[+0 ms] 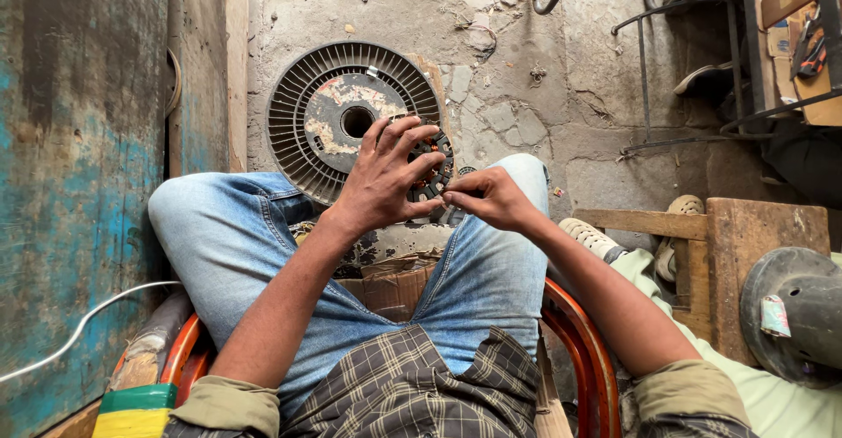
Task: The person winds copper wire by hand around the slots of a motor stator core held on the lap. The person repeatedly pulls wire from a nearby spool, wraps it into each slot, and adjusts the coil shape with both hands.
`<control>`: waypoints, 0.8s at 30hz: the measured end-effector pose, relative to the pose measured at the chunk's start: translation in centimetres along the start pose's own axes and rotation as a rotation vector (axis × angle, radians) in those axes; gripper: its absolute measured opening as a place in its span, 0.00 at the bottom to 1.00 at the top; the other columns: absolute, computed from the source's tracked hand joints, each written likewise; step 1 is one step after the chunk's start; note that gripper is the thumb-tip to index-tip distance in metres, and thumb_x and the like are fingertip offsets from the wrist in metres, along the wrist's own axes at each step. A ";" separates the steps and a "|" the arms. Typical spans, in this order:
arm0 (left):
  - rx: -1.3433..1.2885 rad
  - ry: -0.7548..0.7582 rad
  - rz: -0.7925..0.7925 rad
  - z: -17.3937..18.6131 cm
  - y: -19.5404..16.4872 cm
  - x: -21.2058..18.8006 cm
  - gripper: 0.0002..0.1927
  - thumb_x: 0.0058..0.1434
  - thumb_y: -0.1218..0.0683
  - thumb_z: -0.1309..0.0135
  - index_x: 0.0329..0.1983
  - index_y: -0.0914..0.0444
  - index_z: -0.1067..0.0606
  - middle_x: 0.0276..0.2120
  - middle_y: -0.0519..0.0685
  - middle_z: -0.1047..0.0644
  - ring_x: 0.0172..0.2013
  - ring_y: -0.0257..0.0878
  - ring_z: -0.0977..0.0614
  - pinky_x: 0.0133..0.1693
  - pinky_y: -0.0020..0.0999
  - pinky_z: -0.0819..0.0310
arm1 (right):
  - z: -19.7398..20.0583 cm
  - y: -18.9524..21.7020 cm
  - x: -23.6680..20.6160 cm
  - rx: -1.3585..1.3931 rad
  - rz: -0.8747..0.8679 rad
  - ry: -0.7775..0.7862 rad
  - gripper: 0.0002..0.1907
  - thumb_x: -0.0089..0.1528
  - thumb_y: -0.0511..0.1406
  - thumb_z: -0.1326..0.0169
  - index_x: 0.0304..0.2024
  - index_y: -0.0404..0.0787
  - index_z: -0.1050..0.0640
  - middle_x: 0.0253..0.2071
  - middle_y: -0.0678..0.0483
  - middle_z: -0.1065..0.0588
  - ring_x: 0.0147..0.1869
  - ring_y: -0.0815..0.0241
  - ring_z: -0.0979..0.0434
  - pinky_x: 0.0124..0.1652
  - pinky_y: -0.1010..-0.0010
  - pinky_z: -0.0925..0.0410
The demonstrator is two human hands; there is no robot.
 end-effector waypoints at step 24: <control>-0.038 -0.047 -0.049 0.0 -0.2 0.1 0.23 0.54 0.38 0.34 0.51 0.48 0.21 0.59 0.46 0.30 0.67 0.47 0.36 0.70 0.53 0.51 | -1.9 -2.6 1.4 0.118 -0.121 -0.044 0.08 0.64 0.33 0.43 0.44 0.36 0.19 0.32 0.59 0.19 0.34 0.72 0.22 0.35 0.77 0.27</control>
Point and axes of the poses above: each hand's wrist, its own x-axis towards the middle knuckle, its own z-axis out of the back of the hand, y = z × x, the point moved 1 cm from there along x, towards the middle knuckle
